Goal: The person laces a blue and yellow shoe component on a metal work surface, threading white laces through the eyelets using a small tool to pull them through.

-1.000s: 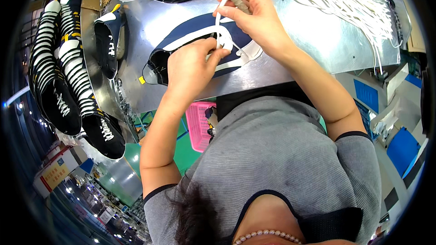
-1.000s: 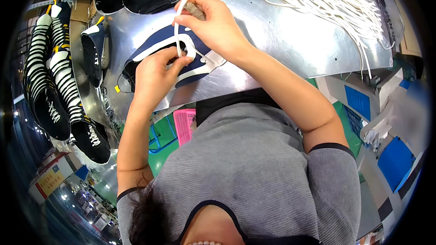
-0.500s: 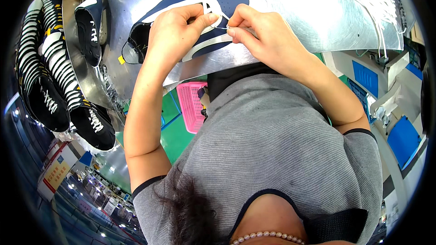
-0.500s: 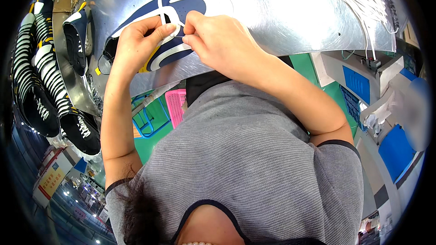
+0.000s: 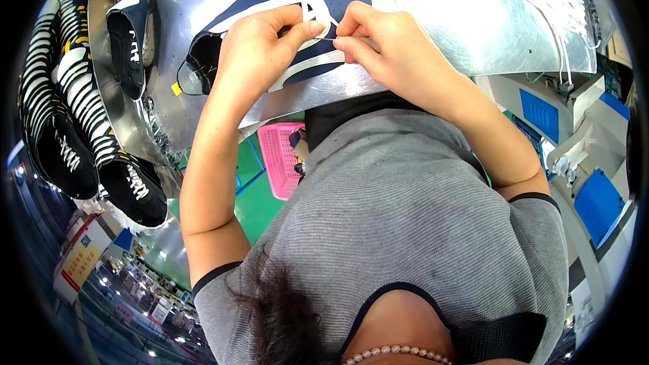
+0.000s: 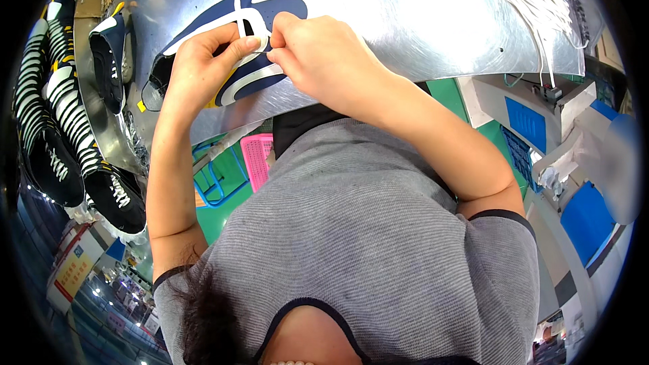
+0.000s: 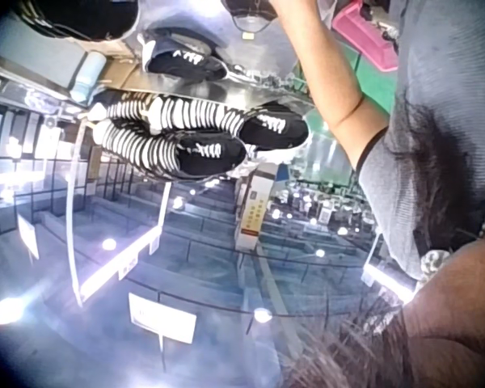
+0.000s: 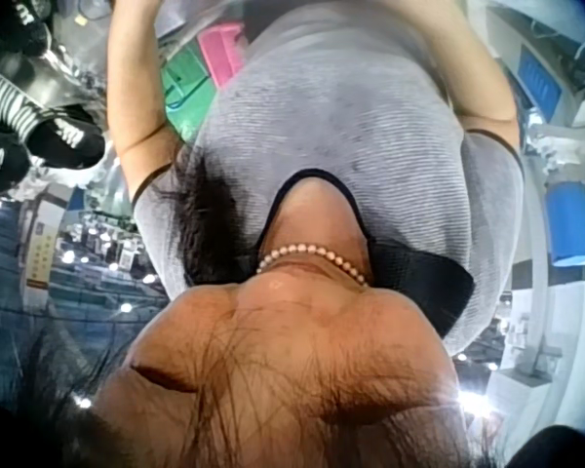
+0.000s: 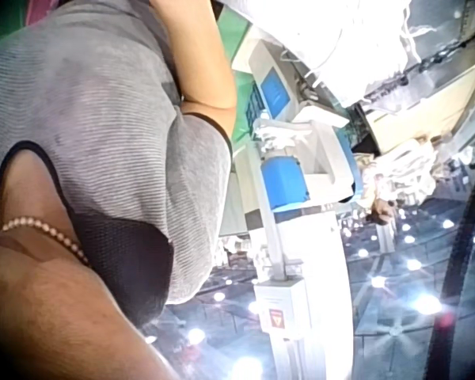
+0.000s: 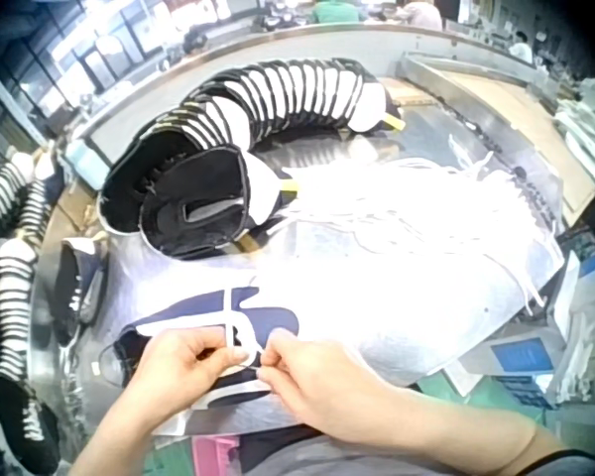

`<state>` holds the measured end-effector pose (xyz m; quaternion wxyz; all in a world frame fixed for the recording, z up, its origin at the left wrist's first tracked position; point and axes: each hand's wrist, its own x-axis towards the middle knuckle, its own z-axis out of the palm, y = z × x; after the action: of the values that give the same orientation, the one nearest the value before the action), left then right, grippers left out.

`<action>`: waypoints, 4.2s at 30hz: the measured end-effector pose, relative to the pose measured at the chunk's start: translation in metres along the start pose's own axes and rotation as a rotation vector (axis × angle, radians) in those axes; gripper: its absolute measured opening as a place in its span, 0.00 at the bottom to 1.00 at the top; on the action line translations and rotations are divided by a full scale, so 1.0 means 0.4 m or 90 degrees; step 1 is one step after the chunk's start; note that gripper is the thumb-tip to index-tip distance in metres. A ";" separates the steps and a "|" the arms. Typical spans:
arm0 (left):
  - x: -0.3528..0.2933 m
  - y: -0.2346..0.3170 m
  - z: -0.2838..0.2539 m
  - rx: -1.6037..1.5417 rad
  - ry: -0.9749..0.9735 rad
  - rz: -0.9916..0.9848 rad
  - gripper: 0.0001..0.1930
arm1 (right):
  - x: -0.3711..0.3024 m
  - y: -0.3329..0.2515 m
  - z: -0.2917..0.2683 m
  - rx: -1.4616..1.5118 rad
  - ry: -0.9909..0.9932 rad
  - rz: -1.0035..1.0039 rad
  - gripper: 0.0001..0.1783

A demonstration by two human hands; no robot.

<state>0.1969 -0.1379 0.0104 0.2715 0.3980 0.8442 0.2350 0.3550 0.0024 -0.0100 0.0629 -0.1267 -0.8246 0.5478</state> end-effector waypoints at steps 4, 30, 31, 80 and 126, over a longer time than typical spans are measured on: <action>-0.024 -0.015 -0.011 -0.064 -0.011 0.142 0.15 | 0.002 0.002 0.006 -0.092 0.056 -0.034 0.08; -0.036 0.034 0.080 -0.249 0.150 0.030 0.11 | -0.074 -0.042 -0.050 -0.157 0.064 -0.023 0.12; -0.038 0.031 0.086 -0.249 0.148 0.033 0.11 | -0.072 -0.037 -0.047 -0.158 0.067 -0.021 0.12; -0.165 0.030 0.074 0.284 0.363 0.403 0.15 | -0.058 -0.054 -0.195 0.016 0.080 0.023 0.13; -0.077 -0.057 0.009 -0.239 -0.008 -0.007 0.07 | 0.069 0.012 -0.099 0.145 0.119 0.174 0.22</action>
<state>0.2033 -0.1750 0.0021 0.3477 0.3374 0.7856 0.3847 0.3388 0.0471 0.0003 0.0785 -0.2800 -0.7228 0.6269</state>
